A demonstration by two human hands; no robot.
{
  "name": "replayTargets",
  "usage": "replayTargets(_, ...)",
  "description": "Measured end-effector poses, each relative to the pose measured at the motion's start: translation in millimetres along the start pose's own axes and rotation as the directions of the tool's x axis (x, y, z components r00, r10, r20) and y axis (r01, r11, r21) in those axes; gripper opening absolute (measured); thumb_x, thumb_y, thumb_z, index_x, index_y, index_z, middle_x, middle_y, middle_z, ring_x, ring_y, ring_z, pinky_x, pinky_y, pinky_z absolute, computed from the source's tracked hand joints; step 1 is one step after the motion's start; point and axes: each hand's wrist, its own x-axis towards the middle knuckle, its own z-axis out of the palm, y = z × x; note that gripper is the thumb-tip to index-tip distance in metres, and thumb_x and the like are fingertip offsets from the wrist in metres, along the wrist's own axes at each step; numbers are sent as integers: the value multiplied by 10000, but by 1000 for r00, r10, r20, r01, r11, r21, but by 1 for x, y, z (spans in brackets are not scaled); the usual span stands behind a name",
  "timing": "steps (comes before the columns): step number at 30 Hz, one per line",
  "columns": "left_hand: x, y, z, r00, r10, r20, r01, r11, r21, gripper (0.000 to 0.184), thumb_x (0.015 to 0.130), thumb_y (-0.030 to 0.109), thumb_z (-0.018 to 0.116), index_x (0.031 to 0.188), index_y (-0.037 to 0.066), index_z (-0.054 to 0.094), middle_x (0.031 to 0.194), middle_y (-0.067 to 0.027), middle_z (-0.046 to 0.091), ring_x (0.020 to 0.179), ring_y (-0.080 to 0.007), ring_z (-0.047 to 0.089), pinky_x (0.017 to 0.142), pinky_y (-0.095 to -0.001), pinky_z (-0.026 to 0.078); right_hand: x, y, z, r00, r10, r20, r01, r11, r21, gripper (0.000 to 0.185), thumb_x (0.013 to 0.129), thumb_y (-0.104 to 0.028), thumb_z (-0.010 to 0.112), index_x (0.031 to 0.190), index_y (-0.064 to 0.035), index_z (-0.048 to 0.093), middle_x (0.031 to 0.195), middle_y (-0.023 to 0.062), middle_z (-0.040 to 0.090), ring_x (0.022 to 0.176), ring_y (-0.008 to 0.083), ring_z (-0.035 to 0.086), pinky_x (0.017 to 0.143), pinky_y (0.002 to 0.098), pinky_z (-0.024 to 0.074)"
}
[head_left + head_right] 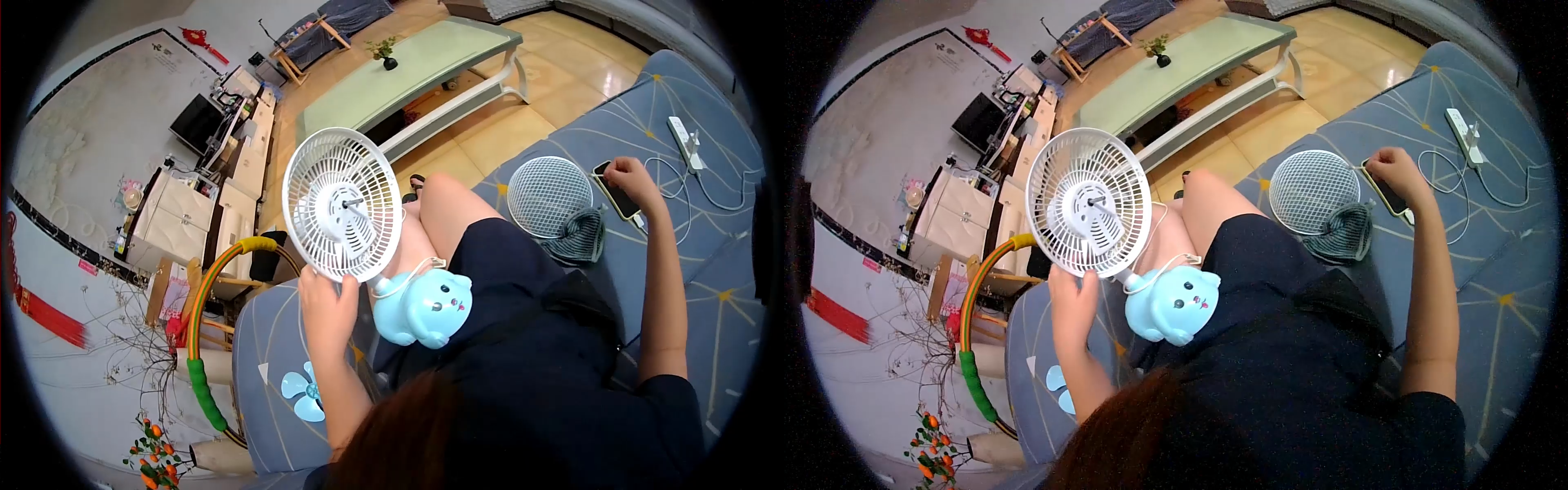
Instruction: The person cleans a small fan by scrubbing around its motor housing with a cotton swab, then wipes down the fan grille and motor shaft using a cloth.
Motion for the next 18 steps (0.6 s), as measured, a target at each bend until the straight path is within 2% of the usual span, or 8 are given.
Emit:
replayTargets(2,0,0,-1,1000,25,-8,-26,1000,-14,361,877,203,576,1153,-24,625,1174,-220,573,1112,-411,522,987,-480,418,12,46,1,999,36,-19,-37,998,-48,170,804,-163,660,774,3,648,645,24,598,597,128,557,555,313,457)
replayTargets(3,0,2,-3,1000,17,10,-17,1000,-26,362,881,202,572,1157,-25,625,1179,-223,576,1113,-413,526,987,-479,419,11,56,4,998,43,-40,-46,995,-93,177,778,-163,666,771,15,673,659,74,637,619,173,599,596,348,488)
replayTargets(5,-2,3,-4,1000,-6,31,8,998,-69,369,897,201,547,1176,-27,625,1212,-236,580,1125,-430,536,989,-477,422,12,73,11,998,51,-48,-60,978,-201,189,770,-166,675,789,20,694,689,111,660,638,205,619,630,365,503)
replayTargets(8,-3,5,-14,982,-108,154,121,989,-82,376,906,201,533,1198,-20,618,1224,-244,577,1127,-441,533,1000,-478,417,15,88,18,987,145,-67,-157,956,-246,202,759,-172,687,830,12,731,775,184,703,721,290,683,702,398,530)
replayTargets(9,-4,0,-15,983,-84,161,84,996,11,390,914,203,525,1233,-5,609,1245,-250,562,1155,-446,512,1027,-482,396,12,87,21,980,171,-107,-193,947,-255,203,764,-175,684,835,9,732,784,190,707,742,306,693,711,403,533)
replayTargets(13,-7,-3,-16,991,-39,131,36,999,24,408,918,181,532,1289,22,592,1316,-244,517,1229,-431,459,1086,-488,347,16,102,35,951,151,-270,-225,936,-270,209,794,-192,666,856,-5,735,855,210,721,849,355,711,759,422,542)
replayTargets(16,-13,-8,-5,997,46,-59,-37,987,156,416,913,173,548,1289,1,583,1325,-254,511,1236,-429,451,1098,-493,338,12,105,43,930,132,-343,-231,936,-264,214,824,-198,654,879,-3,720,884,210,722,871,364,706,789,430,544)
replayTargets(18,-12,-16,-2,987,139,-83,-121,974,193,420,896,149,562,1281,-19,581,1324,-243,516,1235,-397,470,1098,-469,345,12,110,47,922,137,-361,-256,918,-304,211,826,-199,667,915,-13,712,925,208,717,903,368,692,813,439,541)
